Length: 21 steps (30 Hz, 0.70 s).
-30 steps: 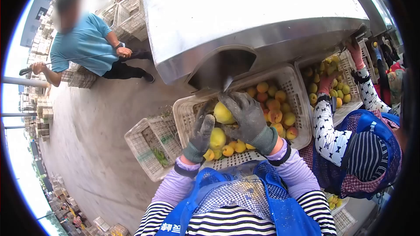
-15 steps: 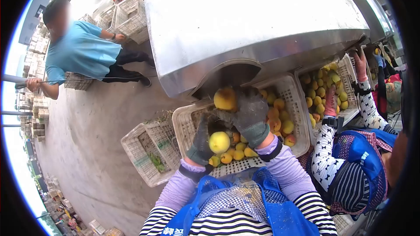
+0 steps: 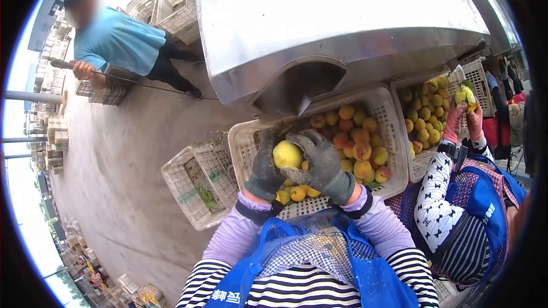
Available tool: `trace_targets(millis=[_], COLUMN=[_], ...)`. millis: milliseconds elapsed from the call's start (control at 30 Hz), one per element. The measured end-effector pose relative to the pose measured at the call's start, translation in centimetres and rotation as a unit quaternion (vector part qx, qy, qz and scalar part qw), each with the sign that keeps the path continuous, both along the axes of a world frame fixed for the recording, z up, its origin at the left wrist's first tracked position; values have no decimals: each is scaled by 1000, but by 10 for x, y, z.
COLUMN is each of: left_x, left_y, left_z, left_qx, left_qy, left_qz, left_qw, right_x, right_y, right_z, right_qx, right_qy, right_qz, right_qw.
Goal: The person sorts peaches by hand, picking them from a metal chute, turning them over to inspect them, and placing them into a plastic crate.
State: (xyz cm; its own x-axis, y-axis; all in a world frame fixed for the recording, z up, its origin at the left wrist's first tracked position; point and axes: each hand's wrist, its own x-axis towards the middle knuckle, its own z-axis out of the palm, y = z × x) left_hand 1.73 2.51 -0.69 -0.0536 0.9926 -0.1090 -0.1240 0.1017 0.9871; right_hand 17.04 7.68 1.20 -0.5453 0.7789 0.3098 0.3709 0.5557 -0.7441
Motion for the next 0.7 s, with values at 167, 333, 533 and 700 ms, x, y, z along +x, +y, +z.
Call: trace_targets(millis=[167, 333, 533, 700], left_x=[26, 27, 14, 5], left_y=[-11, -10, -1, 3], left_z=[14, 19, 47, 19], left_qx=[-146, -60, -80, 53], left_qy=[-419, -109, -200, 30], left_qz=[29, 35, 0, -1], left_qw=[896, 992, 976, 998], right_x=[25, 26, 39, 27], right_y=[2, -5, 11, -4], right_z=[-11, -3, 17, 33], right_qx=[-58, 26, -180, -39], right_qy=[60, 23, 133, -6], right_qz=[-46, -59, 0, -129], right_qw=[995, 998, 975, 991])
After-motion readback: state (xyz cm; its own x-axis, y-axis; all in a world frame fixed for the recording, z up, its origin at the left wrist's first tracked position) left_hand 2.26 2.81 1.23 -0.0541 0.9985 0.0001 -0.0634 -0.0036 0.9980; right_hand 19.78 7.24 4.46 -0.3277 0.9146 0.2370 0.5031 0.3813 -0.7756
